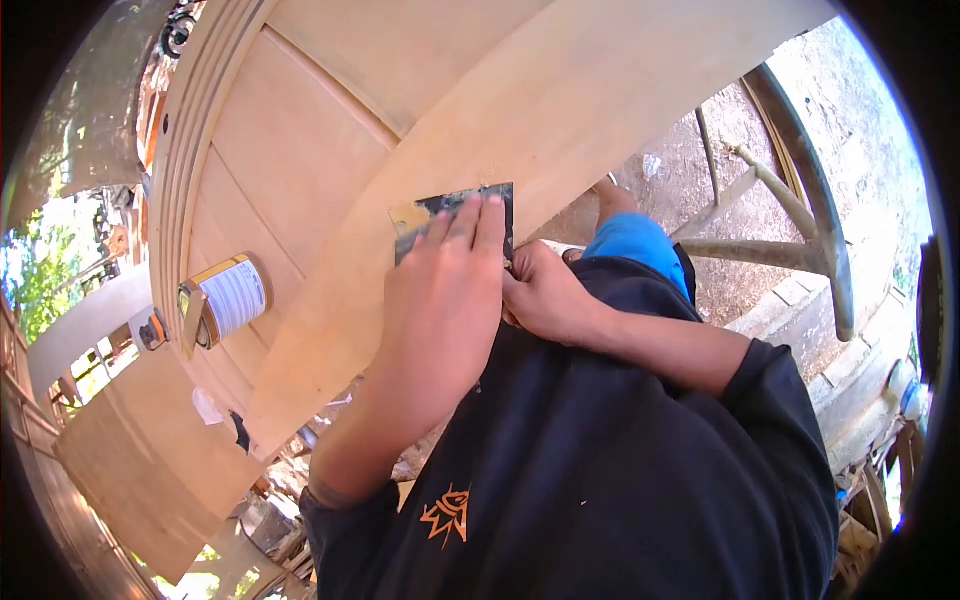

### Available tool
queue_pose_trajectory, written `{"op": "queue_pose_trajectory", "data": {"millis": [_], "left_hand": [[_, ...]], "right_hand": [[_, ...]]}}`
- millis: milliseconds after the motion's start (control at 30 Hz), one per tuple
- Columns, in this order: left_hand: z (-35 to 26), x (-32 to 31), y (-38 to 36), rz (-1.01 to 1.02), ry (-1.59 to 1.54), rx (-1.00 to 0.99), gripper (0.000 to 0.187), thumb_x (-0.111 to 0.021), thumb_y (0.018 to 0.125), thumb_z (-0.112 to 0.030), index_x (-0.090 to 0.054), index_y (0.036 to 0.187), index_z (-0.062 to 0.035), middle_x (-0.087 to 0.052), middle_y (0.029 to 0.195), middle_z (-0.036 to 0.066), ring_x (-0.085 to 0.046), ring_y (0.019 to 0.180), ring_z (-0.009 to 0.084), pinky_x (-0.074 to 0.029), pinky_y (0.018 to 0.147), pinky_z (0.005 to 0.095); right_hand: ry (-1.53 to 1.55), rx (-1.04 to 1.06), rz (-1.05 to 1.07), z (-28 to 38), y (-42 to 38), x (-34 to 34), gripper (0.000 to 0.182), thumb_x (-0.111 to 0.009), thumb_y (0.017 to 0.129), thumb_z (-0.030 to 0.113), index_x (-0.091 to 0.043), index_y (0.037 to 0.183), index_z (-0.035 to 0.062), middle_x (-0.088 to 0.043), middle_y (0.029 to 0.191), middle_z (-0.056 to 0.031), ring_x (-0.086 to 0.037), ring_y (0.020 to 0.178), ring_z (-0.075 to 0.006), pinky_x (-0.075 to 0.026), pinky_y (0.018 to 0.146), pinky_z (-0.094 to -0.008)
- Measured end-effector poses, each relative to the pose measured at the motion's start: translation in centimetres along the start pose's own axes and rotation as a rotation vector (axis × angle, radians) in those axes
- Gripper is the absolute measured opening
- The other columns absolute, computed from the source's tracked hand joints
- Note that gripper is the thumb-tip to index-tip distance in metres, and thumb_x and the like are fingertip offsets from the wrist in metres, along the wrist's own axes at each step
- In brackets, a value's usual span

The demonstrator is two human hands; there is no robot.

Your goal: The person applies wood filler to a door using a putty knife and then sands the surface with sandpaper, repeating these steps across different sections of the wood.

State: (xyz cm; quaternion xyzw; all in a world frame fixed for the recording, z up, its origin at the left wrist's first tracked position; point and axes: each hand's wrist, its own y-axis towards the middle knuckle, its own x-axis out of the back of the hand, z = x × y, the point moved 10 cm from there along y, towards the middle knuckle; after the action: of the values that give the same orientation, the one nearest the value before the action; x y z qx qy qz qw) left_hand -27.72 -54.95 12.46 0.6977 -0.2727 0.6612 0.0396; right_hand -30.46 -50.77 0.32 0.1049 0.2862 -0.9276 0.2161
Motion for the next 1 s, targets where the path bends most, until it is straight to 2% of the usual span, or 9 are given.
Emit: {"op": "queue_pose_trajectory", "data": {"millis": [133,233,333,533,633,733,833,933,1000], "left_hand": [[0.4,-0.1,-0.8,0.171,-0.062,0.078,0.047,-0.065,0.083,-0.005,-0.055,0.129,0.0035,-0.062,0.131,0.019,-0.063,0.118,0.0345,-0.055,0.091,0.0410],[0.0,0.0,-0.9,0.061,-0.030,-0.001,0.047,-0.063,0.084,-0.004,-0.055,0.130,0.0027,-0.062,0.131,0.018,-0.062,0.118,0.0337,-0.055,0.091,0.0411],[0.4,0.7,-0.5,-0.015,-0.089,0.012,0.053,-0.053,0.076,0.013,-0.058,0.127,0.0012,-0.064,0.125,0.023,-0.067,0.104,0.0392,-0.056,0.084,0.0452],[0.4,0.7,-0.4,-0.011,-0.122,-0.014,0.055,-0.053,0.075,0.014,-0.059,0.128,0.0013,-0.065,0.125,0.022,-0.067,0.103,0.0385,-0.056,0.085,0.0453],[0.2,0.8,-1.0,0.048,-0.093,-0.007,0.053,-0.054,0.076,0.012,-0.059,0.127,0.0015,-0.064,0.125,0.022,-0.067,0.103,0.0384,-0.056,0.084,0.0451],[0.2,0.7,-0.4,-0.029,-0.127,0.013,0.050,-0.055,0.076,0.011,-0.059,0.125,0.0021,-0.064,0.125,0.023,-0.067,0.103,0.0394,-0.055,0.083,0.0454],[0.4,0.3,-0.9,0.132,-0.091,0.045,0.042,-0.061,0.086,-0.004,-0.057,0.127,0.0052,-0.063,0.128,0.020,-0.064,0.114,0.0347,-0.055,0.091,0.0406],[0.2,1.0,-0.3,-0.081,-0.142,0.005,0.049,-0.055,0.077,0.011,-0.059,0.125,0.0022,-0.064,0.124,0.022,-0.067,0.100,0.0401,-0.055,0.082,0.0458],[0.2,1.0,-0.2,-0.040,-0.127,0.031,0.049,-0.055,0.077,0.010,-0.059,0.125,0.0022,-0.065,0.124,0.022,-0.067,0.100,0.0404,-0.055,0.082,0.0457]], "right_hand": [[-0.101,-0.092,0.026,-0.4,-0.2,0.3,0.044,-0.060,0.099,0.024,-0.068,0.066,-0.0044,-0.062,0.054,-0.0108,-0.053,0.045,-0.0146,-0.043,0.047,-0.0370],[-0.070,-0.079,0.026,-0.3,0.0,0.3,0.043,-0.059,0.099,0.024,-0.069,0.068,-0.0041,-0.062,0.054,-0.0106,-0.053,0.046,-0.0149,-0.043,0.048,-0.0371],[-0.044,-0.091,0.031,-0.3,-0.2,0.1,0.042,-0.059,0.099,0.024,-0.069,0.070,-0.0041,-0.063,0.055,-0.0105,-0.054,0.047,-0.0151,-0.044,0.049,-0.0369],[-0.066,-0.104,0.062,0.4,-0.2,0.3,0.038,-0.058,0.099,0.022,-0.069,0.073,-0.0037,-0.065,0.059,-0.0102,-0.056,0.050,-0.0145,-0.045,0.051,-0.0354],[-0.047,-0.075,0.071,0.7,-0.2,0.2,0.037,-0.058,0.100,0.022,-0.069,0.075,-0.0028,-0.066,0.060,-0.0095,-0.056,0.050,-0.0143,-0.045,0.051,-0.0351],[-0.048,-0.101,0.068,0.7,-0.2,0.2,0.038,-0.057,0.100,0.023,-0.070,0.074,-0.0026,-0.066,0.060,-0.0088,-0.055,0.049,-0.0144,-0.044,0.050,-0.0351],[-0.068,-0.115,0.066,0.0,-0.4,0.0,0.039,-0.058,0.099,0.023,-0.070,0.073,-0.0028,-0.067,0.061,-0.0087,-0.055,0.049,-0.0144,-0.044,0.050,-0.0351],[-0.106,-0.088,0.064,0.2,0.1,0.4,0.040,-0.058,0.099,0.024,-0.070,0.072,-0.0027,-0.067,0.060,-0.0089,-0.055,0.048,-0.0145,-0.044,0.050,-0.0358],[-0.102,-0.091,0.058,-0.2,-0.1,0.3,0.040,-0.058,0.099,0.024,-0.070,0.072,-0.0026,-0.066,0.059,-0.0091,-0.055,0.048,-0.0148,-0.044,0.050,-0.0366]]}}
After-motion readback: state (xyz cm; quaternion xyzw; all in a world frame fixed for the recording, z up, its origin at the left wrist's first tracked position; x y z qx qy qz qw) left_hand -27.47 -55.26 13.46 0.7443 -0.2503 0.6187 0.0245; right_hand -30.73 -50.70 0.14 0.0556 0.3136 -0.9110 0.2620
